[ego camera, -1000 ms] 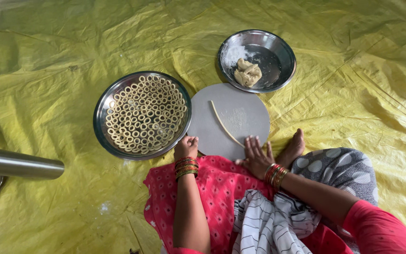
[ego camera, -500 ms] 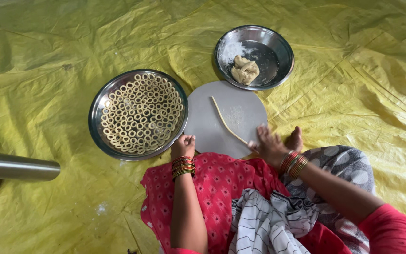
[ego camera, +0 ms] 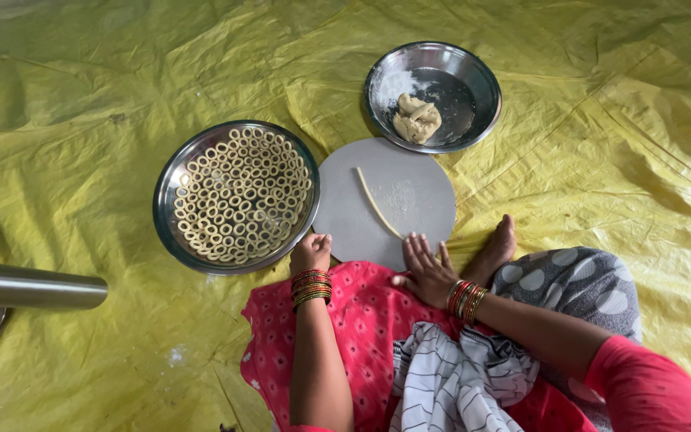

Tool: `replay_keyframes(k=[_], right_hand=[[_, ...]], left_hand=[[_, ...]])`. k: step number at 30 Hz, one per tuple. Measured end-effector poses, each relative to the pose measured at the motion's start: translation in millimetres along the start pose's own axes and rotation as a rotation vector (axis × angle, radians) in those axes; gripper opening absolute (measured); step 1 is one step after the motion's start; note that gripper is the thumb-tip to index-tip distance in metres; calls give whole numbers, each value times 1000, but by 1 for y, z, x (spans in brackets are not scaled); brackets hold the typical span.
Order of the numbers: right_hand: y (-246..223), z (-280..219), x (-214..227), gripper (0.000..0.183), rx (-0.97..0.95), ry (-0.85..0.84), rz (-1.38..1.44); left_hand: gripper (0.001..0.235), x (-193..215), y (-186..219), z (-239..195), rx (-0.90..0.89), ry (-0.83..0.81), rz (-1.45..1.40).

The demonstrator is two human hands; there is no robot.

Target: The person rolls small pieces of dough into thin ropes on a round board, then joins the ends to form rings and places them on a metal tray. The person repeats this process continuously, taking dough from a bowl and arranging the finished rings on the tray.

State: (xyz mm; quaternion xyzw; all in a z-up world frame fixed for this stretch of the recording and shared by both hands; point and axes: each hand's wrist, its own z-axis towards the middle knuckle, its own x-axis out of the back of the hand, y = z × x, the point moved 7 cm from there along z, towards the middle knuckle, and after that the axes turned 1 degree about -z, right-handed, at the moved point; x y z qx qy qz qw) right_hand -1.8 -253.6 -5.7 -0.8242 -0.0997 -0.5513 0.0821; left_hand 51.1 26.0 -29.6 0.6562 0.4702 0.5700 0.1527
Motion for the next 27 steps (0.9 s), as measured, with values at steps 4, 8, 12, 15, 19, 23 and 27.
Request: replay_keyframes(k=[4,8,12,15,19,23,27], right_hand=[[10,-1,-4,101,-162,-17,109],[-4,3,1,94,67,-25,-106],[9,1,-3,92,-143,-45,-109],[7,-2,-6,93,-143,-34,95],[8,3,0,101,-71,-17,-23],[18,0,-5,106,-205,-9,190],[8,1,-9,107,-78,-41,-45]], left_hand=[[33,1,1,-4,-6,-3,22],[33,4,4,-5,1,-21,21],[32,4,1,-7,17,-21,9],[33,4,4,-7,-46,-5,-6],[34,3,3,-3,-5,-11,20],[34,3,-1,-5,-35,-8,-2],[32,1,-2,-1,21,-16,19]])
